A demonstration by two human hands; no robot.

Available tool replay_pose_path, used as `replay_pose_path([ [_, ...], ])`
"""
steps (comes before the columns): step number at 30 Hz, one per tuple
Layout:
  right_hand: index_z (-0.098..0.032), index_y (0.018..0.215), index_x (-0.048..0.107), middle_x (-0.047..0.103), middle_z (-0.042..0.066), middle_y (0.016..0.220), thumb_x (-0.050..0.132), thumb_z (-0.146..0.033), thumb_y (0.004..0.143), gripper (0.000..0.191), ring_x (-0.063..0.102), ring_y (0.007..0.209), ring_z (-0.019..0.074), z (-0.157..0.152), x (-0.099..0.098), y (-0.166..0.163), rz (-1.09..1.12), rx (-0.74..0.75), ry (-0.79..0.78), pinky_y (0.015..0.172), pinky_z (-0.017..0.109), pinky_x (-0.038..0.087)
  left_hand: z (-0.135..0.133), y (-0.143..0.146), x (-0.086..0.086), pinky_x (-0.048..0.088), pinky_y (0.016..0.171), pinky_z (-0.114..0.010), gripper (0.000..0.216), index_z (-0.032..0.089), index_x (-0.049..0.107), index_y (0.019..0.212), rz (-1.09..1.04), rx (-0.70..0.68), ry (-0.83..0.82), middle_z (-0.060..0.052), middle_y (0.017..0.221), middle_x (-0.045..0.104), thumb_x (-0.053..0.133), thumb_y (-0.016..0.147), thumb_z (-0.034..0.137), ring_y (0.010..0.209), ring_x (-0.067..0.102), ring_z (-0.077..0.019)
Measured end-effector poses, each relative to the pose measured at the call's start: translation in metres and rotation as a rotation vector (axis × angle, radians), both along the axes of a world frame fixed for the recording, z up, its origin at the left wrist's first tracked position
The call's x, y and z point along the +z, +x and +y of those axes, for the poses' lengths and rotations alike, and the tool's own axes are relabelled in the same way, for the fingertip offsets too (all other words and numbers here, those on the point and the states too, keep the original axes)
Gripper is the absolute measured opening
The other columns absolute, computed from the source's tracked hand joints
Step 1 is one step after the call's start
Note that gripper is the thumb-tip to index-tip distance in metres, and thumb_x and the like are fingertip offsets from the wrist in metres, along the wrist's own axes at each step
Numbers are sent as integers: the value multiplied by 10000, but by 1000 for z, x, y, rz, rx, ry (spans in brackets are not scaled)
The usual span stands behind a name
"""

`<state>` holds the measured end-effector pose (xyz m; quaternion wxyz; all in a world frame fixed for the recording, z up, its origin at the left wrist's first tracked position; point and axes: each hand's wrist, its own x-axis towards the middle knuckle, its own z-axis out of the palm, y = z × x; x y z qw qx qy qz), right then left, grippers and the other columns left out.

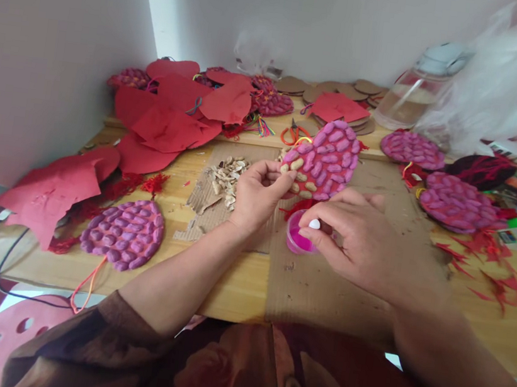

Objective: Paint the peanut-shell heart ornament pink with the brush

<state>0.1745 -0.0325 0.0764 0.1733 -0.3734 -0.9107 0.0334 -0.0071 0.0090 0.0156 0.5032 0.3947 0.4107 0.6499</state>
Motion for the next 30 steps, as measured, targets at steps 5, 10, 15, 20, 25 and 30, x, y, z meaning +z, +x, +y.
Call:
replay_pose_path([
  [5,-248,883,635,698,-16,833,572,-272,979,117,575,890,200,4,-2,3,8,0,47,782,383,263,2,0,-2,595,593,-240,242,175,650,830,-21,7,8,-11,717,718,842,766,308,603,683,-118],
  [10,-250,890,639,687,-30,833,578,-248,979,108,572,895,187,4,-2,1,11,15,-18,808,380,272,2,1,-1,601,585,-238,253,173,640,828,-24,6,4,-8,717,719,846,755,301,595,684,-116],
  [15,-260,895,640,686,-40,819,585,-264,969,93,577,883,186,5,-2,3,17,12,-37,804,382,271,1,1,-1,607,597,-233,249,177,639,833,-7,11,-1,-11,719,724,841,768,308,601,687,-113],
  [20,-260,902,639,700,-30,848,576,-251,967,91,589,894,198,7,-4,5,25,18,30,782,382,262,1,1,-1,601,583,-235,240,170,637,836,-20,5,6,-12,718,716,838,774,287,588,685,-116],
  [25,-248,861,621,678,-30,812,519,-254,1008,179,564,873,200,6,-3,2,0,24,3,791,380,252,2,1,-1,598,582,-229,248,169,633,839,-5,11,-6,1,710,705,841,769,286,592,693,-116],
  [30,-252,894,630,683,-35,839,530,-231,987,139,570,904,201,5,0,0,-15,20,-57,804,378,247,2,0,-2,598,581,-223,223,171,629,840,2,0,5,3,709,712,817,782,277,596,692,-112],
])
